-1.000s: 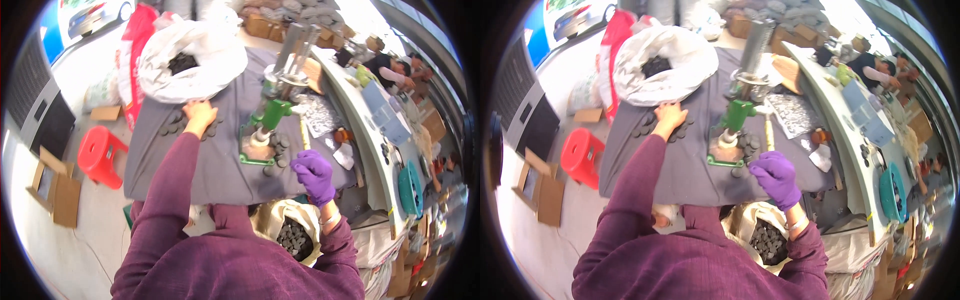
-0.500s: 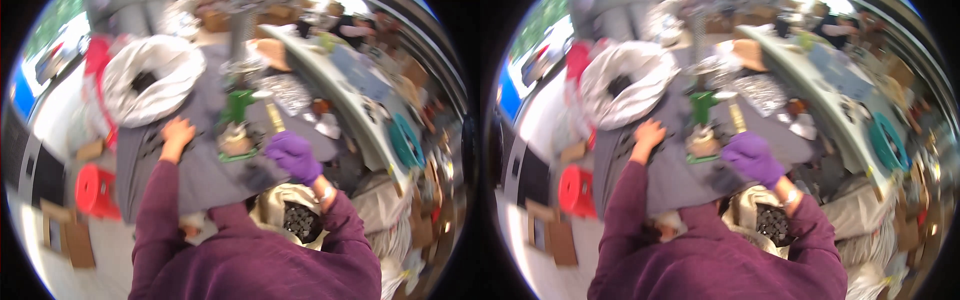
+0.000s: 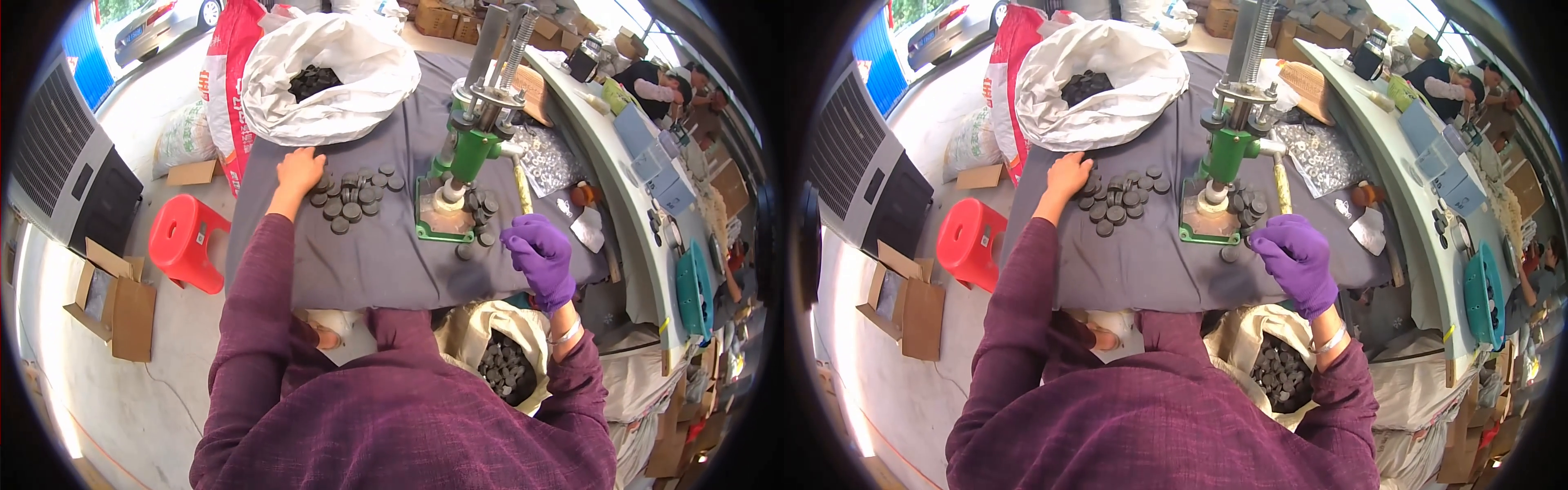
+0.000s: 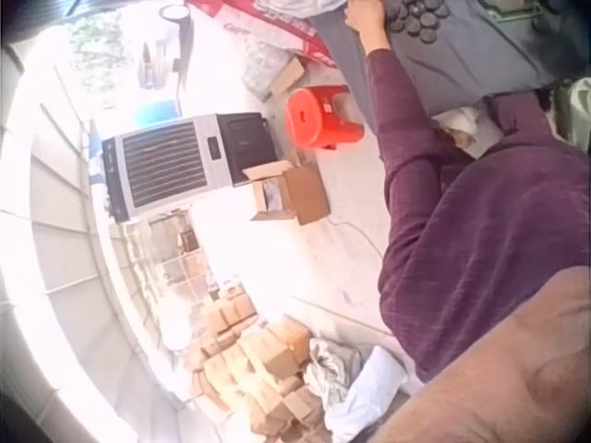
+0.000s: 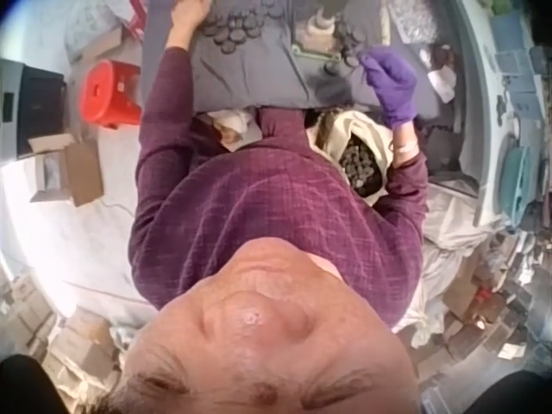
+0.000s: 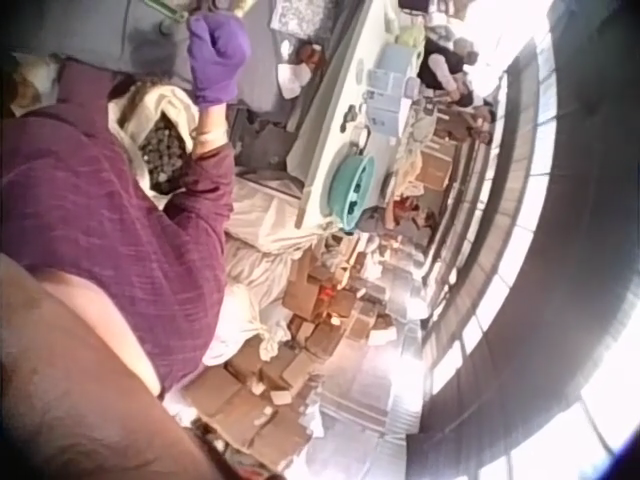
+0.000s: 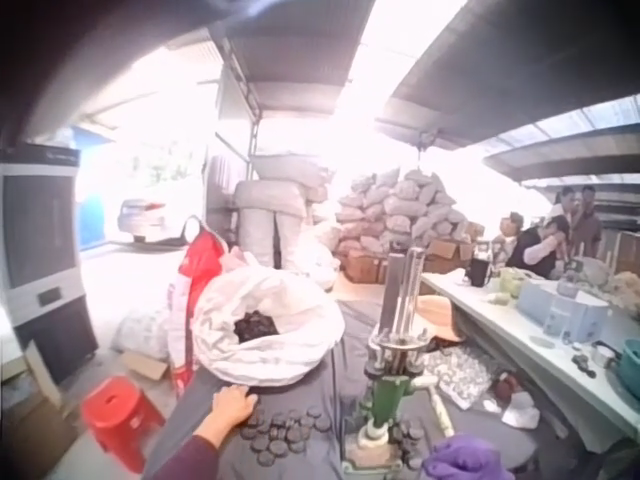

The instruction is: The person assembles small circular plastic or rubber parts using a manual press machine.

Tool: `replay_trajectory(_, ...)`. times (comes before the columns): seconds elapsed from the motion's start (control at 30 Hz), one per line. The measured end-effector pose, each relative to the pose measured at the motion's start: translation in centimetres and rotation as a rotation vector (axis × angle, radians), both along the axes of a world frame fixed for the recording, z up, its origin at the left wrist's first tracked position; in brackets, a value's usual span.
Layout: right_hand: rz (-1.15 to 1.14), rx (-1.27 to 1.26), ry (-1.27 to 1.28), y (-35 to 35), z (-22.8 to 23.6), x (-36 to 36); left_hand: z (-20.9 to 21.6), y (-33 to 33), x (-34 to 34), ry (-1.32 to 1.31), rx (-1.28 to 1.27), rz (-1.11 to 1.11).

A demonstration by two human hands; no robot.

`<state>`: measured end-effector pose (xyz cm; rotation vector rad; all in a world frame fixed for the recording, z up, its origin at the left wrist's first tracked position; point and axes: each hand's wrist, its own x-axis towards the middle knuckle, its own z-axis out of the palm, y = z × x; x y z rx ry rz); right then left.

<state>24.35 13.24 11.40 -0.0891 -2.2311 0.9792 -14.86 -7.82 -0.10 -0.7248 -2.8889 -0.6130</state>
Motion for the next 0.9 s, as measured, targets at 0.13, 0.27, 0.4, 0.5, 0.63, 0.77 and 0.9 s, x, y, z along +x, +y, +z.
replay_trajectory(0.13,-0.002,0.021,0.002,0.1,0.0,0.2,0.2,1.0,-0.3,-0.158,-0.128,-0.013)
replay_trajectory(0.27,-0.021,-0.048,-0.026,0.0,-0.3,0.3,0.4,3.2,1.0,-0.228,-0.180,-0.139)
replay_trajectory(0.4,-0.008,-0.028,-0.023,-0.4,0.2,0.2,-0.7,2.4,0.6,-0.254,-0.019,-0.317)
replay_trajectory(0.5,-0.028,-0.073,-0.045,-0.1,0.0,0.3,-1.1,0.2,0.1,-0.143,0.358,-0.377)
replay_trajectory(0.63,-0.032,-0.106,-0.041,0.2,-0.3,0.1,-0.3,-2.5,2.8,-0.043,0.476,-0.186)
replay_trajectory(0.77,-0.021,-0.130,-0.043,0.3,-0.2,0.3,0.0,-1.9,7.3,0.170,0.359,-0.385)
replay_trajectory(0.9,-0.015,-0.144,-0.042,0.4,-0.4,0.0,0.3,0.0,9.6,0.140,0.250,-0.342)
